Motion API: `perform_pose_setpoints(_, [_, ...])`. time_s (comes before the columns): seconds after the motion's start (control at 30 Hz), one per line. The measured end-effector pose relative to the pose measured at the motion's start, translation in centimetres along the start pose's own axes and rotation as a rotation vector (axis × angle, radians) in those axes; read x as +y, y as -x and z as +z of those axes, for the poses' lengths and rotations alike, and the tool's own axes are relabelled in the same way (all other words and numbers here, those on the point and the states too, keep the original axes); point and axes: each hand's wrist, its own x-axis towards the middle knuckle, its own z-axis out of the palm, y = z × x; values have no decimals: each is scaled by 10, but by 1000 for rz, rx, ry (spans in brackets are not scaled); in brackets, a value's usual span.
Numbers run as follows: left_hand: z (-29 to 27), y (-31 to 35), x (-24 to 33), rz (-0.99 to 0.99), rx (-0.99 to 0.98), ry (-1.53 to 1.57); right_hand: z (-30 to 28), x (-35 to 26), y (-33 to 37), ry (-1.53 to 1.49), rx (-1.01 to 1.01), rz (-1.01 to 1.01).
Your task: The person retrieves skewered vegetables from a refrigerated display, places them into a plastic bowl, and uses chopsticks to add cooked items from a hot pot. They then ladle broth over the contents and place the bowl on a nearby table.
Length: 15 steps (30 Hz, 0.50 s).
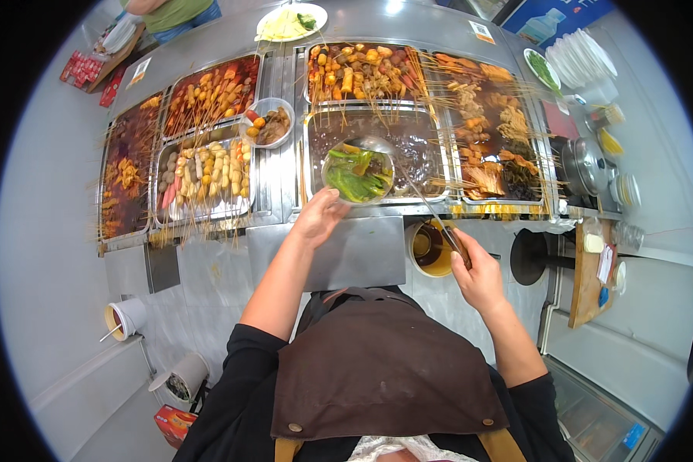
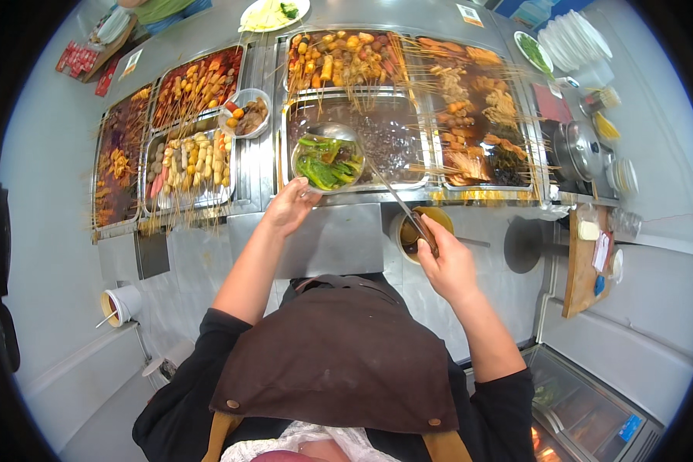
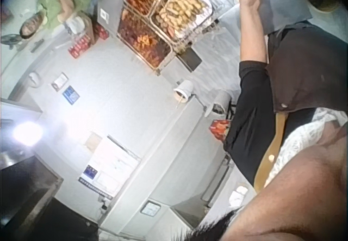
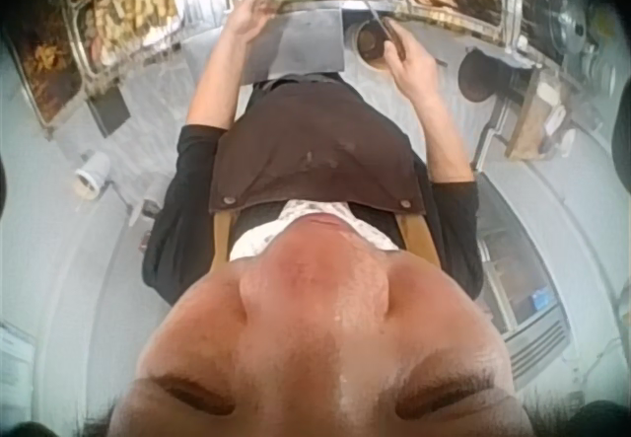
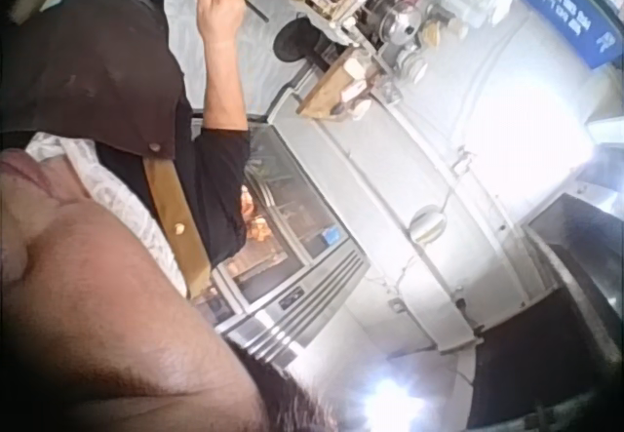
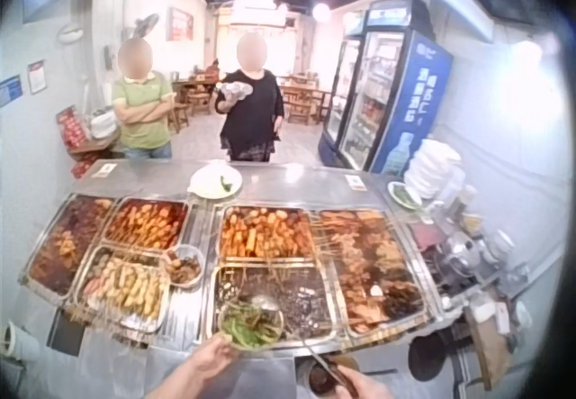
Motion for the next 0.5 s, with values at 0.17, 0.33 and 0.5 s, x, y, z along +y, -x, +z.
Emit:
perform_pose_setpoints(0.17, [-3,1,-2,-2,-36,-4,13,38,8,-736,-49,374])
perform_pose_setpoints(0.33, [3,3,-6,-12,17,13,0,116,-10,-656,246,597])
perform_pose_setpoints(0.5, [28,8,-15,-1,-5,-35,-20,200,-53,-505,361,833])
